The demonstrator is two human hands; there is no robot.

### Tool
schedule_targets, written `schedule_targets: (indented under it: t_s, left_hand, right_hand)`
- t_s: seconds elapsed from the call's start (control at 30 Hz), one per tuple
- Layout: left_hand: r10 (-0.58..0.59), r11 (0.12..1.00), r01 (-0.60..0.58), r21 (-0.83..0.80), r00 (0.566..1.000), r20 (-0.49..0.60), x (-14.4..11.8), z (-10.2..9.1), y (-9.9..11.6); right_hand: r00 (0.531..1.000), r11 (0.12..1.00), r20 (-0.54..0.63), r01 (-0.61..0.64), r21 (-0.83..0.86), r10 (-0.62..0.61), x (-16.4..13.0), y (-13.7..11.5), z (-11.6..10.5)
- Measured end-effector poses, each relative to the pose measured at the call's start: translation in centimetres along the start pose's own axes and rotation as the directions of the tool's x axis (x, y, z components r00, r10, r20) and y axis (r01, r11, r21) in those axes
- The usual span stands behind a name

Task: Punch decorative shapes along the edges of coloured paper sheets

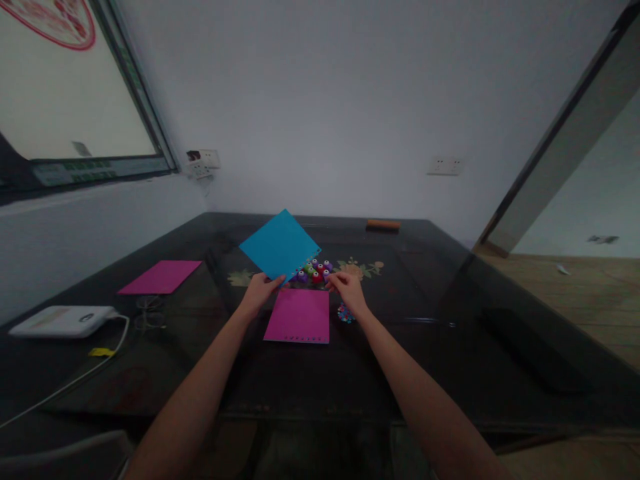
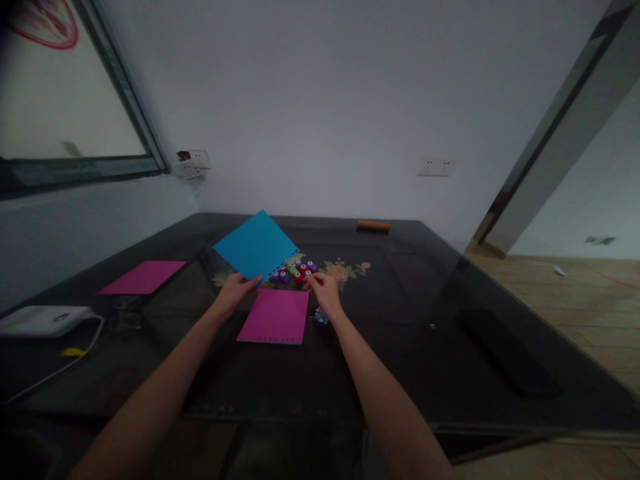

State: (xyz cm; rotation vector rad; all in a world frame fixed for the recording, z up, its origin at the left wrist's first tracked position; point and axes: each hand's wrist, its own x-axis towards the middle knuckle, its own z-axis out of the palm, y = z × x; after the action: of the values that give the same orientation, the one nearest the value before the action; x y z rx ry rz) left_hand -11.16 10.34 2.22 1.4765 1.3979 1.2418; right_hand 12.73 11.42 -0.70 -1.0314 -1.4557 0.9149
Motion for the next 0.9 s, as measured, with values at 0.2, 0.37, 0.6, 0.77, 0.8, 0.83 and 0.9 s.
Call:
schedule_targets:
  t_s: [0.2, 0.37, 0.6, 0.77, 0.8, 0.83, 0.9]
  left_hand:
    - [-0.024, 0.994, 0.024, -0.106, 1.000, -0.002, -0.3, 0.3, 0.1]
    - [-0.046, 0.986, 0.051, -0.157, 0.998, 0.036, -0.3, 0.6, -0.1]
    - [-0.030, 0.983, 0.035, -0.178, 0.999, 0.030, 0.1, 0.4, -0.6]
    - [-0.046, 0.980, 0.048, -0.192, 0.999, 0.013, 0.1, 0.6, -0.8]
    - [-0.047, 0.979, 0.050, -0.197, 0.999, 0.020, 0.1, 0.6, -0.8]
    - [-0.046, 0.978, 0.051, -0.202, 0.999, 0.028, 0.1, 0.7, -0.8]
    - [-0.044, 0.979, 0.050, -0.196, 0.998, 0.033, 0.0, 0.8, -0.7]
  right_hand:
    - [0.985, 0.762, 0.073, 0.165, -0.626, -0.153, 2.3, -0.4, 1.0]
    - [0.964, 0.393, 0.248, 0.267, -0.880, -0.098, 3.6, -1.4, 1.4]
    - [0.933, 0.277, 0.355, 0.359, -0.891, -0.067, 4.5, -0.7, 1.6]
    - [0.930, 0.304, 0.365, 0.358, -0.883, -0.035, 5.0, -0.6, 1.8]
    - [0.931, 0.310, 0.363, 0.356, -0.881, -0.037, 4.9, -0.6, 1.8]
    - [0.932, 0.318, 0.360, 0.354, -0.880, -0.040, 4.8, -0.6, 1.7]
    - [0.935, 0.339, 0.350, 0.347, -0.874, -0.053, 4.5, -0.6, 1.6]
